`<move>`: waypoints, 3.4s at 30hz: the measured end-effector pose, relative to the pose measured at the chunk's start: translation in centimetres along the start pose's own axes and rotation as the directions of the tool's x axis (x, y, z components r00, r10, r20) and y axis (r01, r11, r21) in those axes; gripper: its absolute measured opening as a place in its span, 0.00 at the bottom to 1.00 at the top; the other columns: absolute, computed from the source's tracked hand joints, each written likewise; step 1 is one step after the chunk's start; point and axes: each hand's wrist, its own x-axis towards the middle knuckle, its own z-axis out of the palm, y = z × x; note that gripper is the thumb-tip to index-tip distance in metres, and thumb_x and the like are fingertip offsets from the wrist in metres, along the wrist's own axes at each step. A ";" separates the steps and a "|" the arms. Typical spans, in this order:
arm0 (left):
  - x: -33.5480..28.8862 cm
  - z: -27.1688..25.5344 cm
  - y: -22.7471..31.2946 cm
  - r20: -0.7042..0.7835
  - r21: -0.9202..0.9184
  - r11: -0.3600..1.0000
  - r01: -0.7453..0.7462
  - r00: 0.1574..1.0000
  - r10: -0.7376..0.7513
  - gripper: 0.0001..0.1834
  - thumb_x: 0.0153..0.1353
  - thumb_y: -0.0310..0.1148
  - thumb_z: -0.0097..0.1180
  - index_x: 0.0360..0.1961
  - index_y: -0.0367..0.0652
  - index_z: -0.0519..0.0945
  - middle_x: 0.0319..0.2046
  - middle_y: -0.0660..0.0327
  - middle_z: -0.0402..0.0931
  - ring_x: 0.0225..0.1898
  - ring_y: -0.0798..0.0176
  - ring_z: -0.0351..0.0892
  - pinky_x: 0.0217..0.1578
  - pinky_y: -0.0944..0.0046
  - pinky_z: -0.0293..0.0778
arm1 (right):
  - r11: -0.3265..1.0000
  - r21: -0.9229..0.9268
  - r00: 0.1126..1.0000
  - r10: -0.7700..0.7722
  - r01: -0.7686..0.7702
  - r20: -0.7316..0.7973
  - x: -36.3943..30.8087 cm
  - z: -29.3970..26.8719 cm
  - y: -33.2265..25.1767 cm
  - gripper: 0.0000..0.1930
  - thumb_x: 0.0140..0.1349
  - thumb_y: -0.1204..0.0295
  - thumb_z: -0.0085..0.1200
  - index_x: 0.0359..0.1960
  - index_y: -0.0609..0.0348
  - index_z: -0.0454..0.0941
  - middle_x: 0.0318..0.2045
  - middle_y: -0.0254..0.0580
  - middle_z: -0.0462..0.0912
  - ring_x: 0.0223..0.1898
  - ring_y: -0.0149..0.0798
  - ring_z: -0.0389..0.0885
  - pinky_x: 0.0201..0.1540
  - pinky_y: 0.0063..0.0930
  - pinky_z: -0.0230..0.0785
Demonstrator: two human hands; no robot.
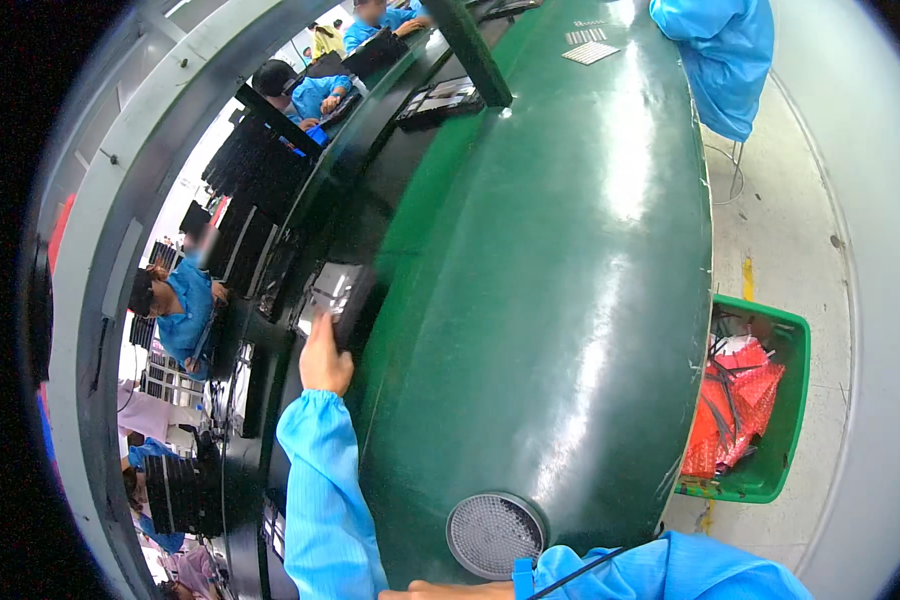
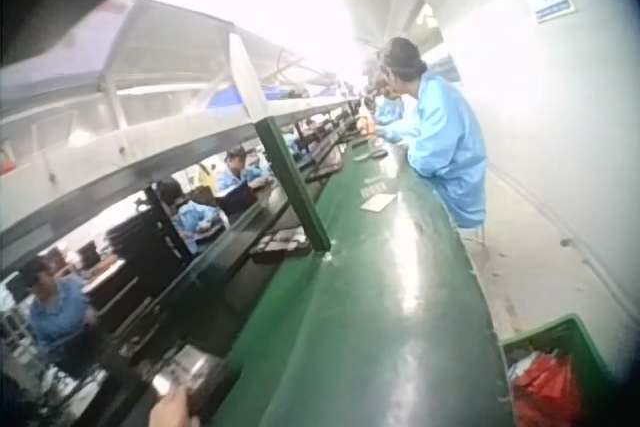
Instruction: The person repeatedly picks small metallic components from a tray and places them into slots on a black electronic chassis using a handheld tool. The person handles the components one at a time, aligning and inserting them into the chassis while other workers perform similar tasks in the background.
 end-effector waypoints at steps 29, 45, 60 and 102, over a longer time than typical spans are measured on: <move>-48.3 -16.0 17.0 0.024 -0.195 0.912 0.362 0.931 -0.364 0.25 0.34 0.34 0.67 0.38 0.38 0.80 0.43 0.55 0.78 0.50 0.49 0.74 0.58 0.34 0.50 | 0.998 -0.057 0.997 -0.013 0.017 0.071 0.6 3.0 1.3 0.15 0.48 0.72 0.66 0.33 0.60 0.72 0.18 0.24 0.69 0.19 0.18 0.63 0.19 0.18 0.55; -48.8 -16.2 18.6 0.019 -0.509 0.807 0.298 0.942 -0.336 0.28 0.36 0.27 0.69 0.43 0.33 0.75 0.47 0.47 0.75 0.55 0.44 0.71 0.60 0.29 0.37 | 0.948 -0.282 0.884 -0.253 0.146 -0.392 1.6 -0.8 0.0 0.21 0.48 0.79 0.66 0.43 0.64 0.71 0.17 0.32 0.76 0.18 0.24 0.73 0.21 0.19 0.65; -51.0 -15.4 17.3 -0.057 -0.669 0.704 0.240 0.927 -0.370 0.33 0.43 0.32 0.64 0.54 0.38 0.70 0.54 0.47 0.68 0.58 0.44 0.67 0.59 0.28 0.40 | 0.930 -0.345 0.925 -0.238 0.128 -0.297 1.8 2.5 -0.2 0.30 0.46 0.87 0.61 0.53 0.66 0.63 0.17 0.37 0.75 0.17 0.28 0.74 0.19 0.20 0.65; -48.4 -16.7 9.7 -0.103 -0.692 0.500 0.521 0.614 -0.782 0.06 0.58 0.22 0.55 0.37 0.32 0.78 0.36 0.57 0.76 0.37 0.67 0.75 0.38 0.71 0.73 | 0.890 -0.433 0.856 -0.330 0.142 -0.399 4.5 1.6 3.0 0.15 0.45 0.76 0.66 0.32 0.61 0.71 0.19 0.25 0.67 0.21 0.19 0.64 0.23 0.15 0.58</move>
